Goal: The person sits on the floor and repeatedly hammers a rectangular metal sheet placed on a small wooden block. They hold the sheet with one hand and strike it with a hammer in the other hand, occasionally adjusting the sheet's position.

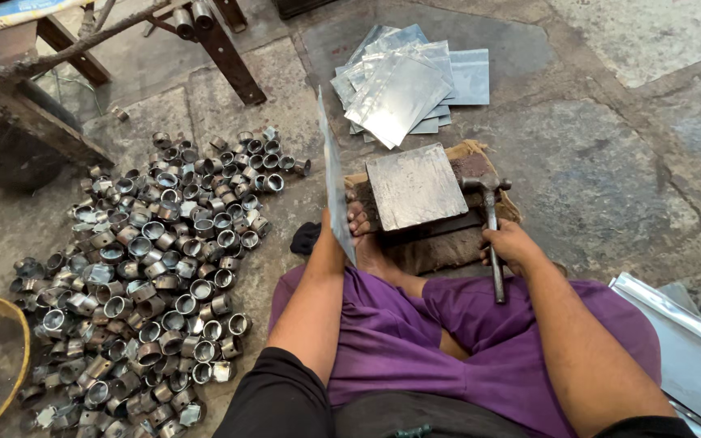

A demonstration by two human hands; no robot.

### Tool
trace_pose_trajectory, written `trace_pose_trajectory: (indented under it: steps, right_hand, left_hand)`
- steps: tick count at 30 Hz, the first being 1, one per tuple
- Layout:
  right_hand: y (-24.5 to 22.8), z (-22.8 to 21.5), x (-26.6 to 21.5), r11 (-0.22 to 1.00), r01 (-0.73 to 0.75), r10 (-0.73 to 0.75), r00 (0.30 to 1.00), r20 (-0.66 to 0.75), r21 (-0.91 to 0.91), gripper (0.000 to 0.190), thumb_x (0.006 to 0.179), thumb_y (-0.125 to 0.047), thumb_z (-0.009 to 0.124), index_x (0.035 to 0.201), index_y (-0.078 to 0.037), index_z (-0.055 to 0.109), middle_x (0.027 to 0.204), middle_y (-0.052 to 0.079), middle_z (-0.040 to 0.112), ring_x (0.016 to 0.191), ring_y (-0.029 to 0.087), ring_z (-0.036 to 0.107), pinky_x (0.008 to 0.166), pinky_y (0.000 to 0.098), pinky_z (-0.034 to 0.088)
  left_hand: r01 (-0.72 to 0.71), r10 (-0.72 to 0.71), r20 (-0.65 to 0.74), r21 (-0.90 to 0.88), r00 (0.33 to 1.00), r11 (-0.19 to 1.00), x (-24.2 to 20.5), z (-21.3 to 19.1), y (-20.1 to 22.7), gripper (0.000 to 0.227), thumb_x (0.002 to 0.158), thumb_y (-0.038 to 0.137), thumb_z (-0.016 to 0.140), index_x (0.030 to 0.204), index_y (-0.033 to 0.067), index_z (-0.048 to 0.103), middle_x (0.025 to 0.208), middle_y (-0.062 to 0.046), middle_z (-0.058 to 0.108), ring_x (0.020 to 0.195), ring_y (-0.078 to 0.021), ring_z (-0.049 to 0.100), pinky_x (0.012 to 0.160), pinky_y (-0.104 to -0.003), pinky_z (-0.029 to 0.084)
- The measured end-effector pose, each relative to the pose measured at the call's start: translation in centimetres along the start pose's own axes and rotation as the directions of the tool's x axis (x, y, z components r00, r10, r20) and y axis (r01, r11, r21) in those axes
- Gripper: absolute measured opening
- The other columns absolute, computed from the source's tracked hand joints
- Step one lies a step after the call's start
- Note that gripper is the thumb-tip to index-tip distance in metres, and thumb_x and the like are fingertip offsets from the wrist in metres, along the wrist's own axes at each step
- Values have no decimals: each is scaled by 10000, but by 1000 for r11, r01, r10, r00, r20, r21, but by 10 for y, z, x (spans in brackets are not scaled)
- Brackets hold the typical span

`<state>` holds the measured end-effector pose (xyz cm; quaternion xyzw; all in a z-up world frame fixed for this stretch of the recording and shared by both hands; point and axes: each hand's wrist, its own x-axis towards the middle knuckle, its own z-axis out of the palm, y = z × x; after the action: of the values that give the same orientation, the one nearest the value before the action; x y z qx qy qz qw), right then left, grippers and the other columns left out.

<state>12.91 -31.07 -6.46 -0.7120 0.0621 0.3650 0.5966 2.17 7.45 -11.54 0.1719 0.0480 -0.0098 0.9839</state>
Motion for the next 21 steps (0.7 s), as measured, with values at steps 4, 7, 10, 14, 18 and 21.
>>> trace_pose_trajectory:
  steps: [4, 7, 10, 14, 18, 21]
  right_hand:
    - [-5, 2, -5, 1000, -13, 13, 1000, -6, -14, 161, 973, -115, 560, 1123, -57, 545, 828, 135, 633, 623, 239, 639, 525, 398, 559]
    - [-7, 4, -8, 999, -9, 9, 1000, -13, -41, 168, 960, -104, 556, 1118, -47, 550, 821, 139, 649, 592, 242, 625, 515, 384, 542]
    - [-6, 4, -8, 998, 10, -12, 1000, -29, -67, 240, 888, -16, 586, 1126, -26, 559, 785, 151, 634, 558, 250, 610, 500, 397, 541]
    - [0, 4, -6, 992, 94, -93, 996, 12, -85, 237, 896, -42, 592, 1130, -5, 599, 762, 129, 631, 538, 224, 597, 482, 369, 518]
    - [-1, 4, -3, 996, 60, -60, 998, -1, -68, 236, 899, -50, 580, 1131, -12, 574, 771, 132, 656, 545, 233, 620, 479, 378, 529]
    - [-1, 5, -3, 997, 54, -54, 999, -3, -57, 220, 906, -62, 582, 1119, -12, 560, 770, 132, 649, 544, 238, 613, 481, 387, 532]
  left_hand:
    - [-95, 93, 188, 1, 978, 996, 7, 3, -1, 535, 1232, 552, 467, 1114, 55, 626, 636, -78, 618, 492, -265, 599, 408, -427, 475]
    - [-21, 339, -538, 511, 772, 859, 12, 11, 2, 478, 1040, 582, 452, 1332, 216, 549, 1078, 11, 712, 936, -209, 705, 825, -410, 585]
    - [114, 406, -691, 575, 598, 810, 3, 42, 14, 577, 1055, 529, 518, 1305, 17, 610, 1140, -105, 697, 987, -263, 668, 883, -413, 544]
    - [42, 675, -397, 877, 622, 478, -13, 80, 13, 446, 1041, 306, 603, 1216, -103, 628, 1087, -194, 730, 916, -279, 685, 808, -416, 561]
    - [191, 692, -361, 930, 625, 313, -21, 95, 3, 337, 1003, 211, 639, 1204, -59, 636, 1073, -164, 738, 911, -239, 710, 807, -375, 548]
    - [66, 643, -360, 899, 676, 434, -19, 88, 2, 319, 977, 162, 658, 1209, -53, 618, 1071, -152, 737, 905, -215, 700, 794, -356, 553]
